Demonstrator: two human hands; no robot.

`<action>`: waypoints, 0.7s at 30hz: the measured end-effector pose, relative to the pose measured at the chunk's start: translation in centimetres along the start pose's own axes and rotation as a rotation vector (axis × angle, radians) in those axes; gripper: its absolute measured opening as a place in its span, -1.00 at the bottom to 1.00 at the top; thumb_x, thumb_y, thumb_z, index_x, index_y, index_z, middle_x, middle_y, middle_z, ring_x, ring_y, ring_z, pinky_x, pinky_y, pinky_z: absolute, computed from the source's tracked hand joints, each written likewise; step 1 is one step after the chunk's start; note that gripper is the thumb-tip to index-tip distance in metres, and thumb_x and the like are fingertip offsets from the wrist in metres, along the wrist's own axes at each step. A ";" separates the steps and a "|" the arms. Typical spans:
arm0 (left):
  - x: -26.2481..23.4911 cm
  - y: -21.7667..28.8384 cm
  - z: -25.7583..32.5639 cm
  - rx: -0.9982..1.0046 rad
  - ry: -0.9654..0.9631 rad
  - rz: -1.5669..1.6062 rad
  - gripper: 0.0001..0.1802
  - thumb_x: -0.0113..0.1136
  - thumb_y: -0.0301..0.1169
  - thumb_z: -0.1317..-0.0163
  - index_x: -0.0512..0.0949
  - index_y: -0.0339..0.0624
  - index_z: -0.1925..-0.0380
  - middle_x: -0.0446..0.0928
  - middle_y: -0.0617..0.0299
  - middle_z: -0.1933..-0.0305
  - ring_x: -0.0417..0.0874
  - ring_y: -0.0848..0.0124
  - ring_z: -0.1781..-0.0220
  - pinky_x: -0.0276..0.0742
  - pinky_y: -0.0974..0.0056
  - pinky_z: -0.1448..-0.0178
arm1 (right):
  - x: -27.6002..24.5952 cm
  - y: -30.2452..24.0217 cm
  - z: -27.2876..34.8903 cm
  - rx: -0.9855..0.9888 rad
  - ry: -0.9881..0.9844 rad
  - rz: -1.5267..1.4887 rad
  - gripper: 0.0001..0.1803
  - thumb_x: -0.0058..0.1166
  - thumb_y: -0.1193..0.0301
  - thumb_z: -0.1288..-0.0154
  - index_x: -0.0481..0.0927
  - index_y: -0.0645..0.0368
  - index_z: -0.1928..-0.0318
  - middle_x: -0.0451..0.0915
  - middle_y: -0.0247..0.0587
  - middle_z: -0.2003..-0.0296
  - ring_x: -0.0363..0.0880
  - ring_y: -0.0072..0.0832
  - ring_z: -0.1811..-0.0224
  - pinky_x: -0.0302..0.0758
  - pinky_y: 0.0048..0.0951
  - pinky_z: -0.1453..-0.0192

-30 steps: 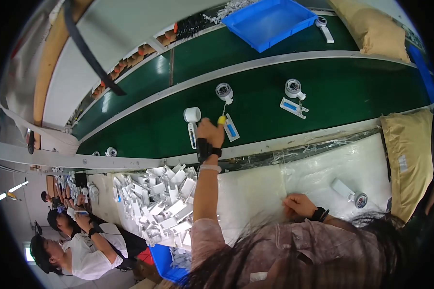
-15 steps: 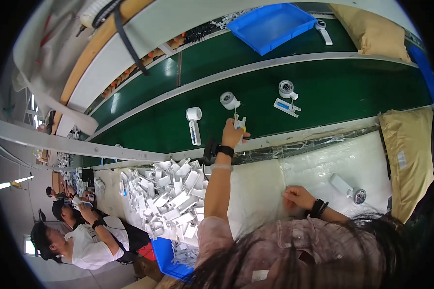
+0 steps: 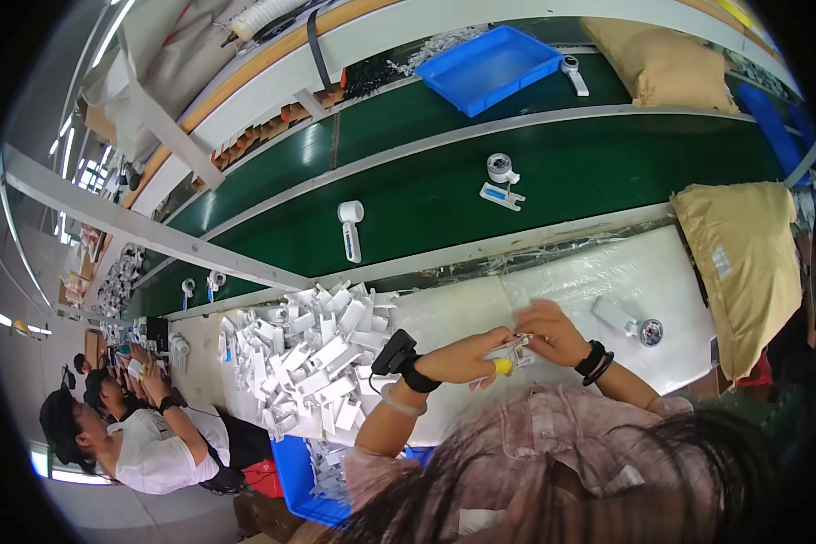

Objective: The person assembles handheld fans by joining a base and a fan head together before placing the finished unit on a conveyor belt. This process is repeated multiple times using components from the workspace.

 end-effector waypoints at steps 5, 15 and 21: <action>0.7 -1.1 2.0 -0.084 0.023 -0.583 -0.62 0.06 -0.38 -0.23 0.29 -0.14 -0.04 0.55 0.04 0.26 0.60 0.18 0.39 0.50 0.18 0.35 | 0.0 -1.5 2.2 0.172 -0.168 -0.318 -0.76 0.22 0.46 -0.19 0.62 0.16 0.10 0.62 -0.30 0.39 0.57 -0.52 0.32 0.43 -0.50 0.19; 3.2 -1.2 2.4 0.151 0.744 -0.806 -0.49 0.12 -0.47 -0.17 0.25 -0.21 -0.14 0.48 -0.17 0.00 0.54 -0.13 0.05 0.50 0.03 0.06 | 0.3 -3.4 2.8 0.553 -0.230 -1.104 -0.79 0.13 0.40 -0.33 0.58 0.32 0.16 0.61 -0.28 0.42 0.62 -0.58 0.38 0.50 -0.55 0.17; 4.7 -0.4 3.1 0.206 0.672 -0.827 -0.46 0.14 -0.48 -0.17 0.26 -0.21 -0.17 0.45 -0.13 -0.07 0.50 -0.10 -0.04 0.49 0.10 0.00 | 0.6 -4.6 2.0 0.642 -0.485 -0.943 -0.89 0.17 0.46 -0.27 0.55 0.26 0.31 0.60 -0.27 0.50 0.60 -0.56 0.52 0.50 -0.57 0.37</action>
Point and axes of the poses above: each hand's wrist, its own z-axis away from the middle knuckle, its own x-axis out of the palm, y = z × x, the point moved 2 cm from there along -z, towards the middle knuckle
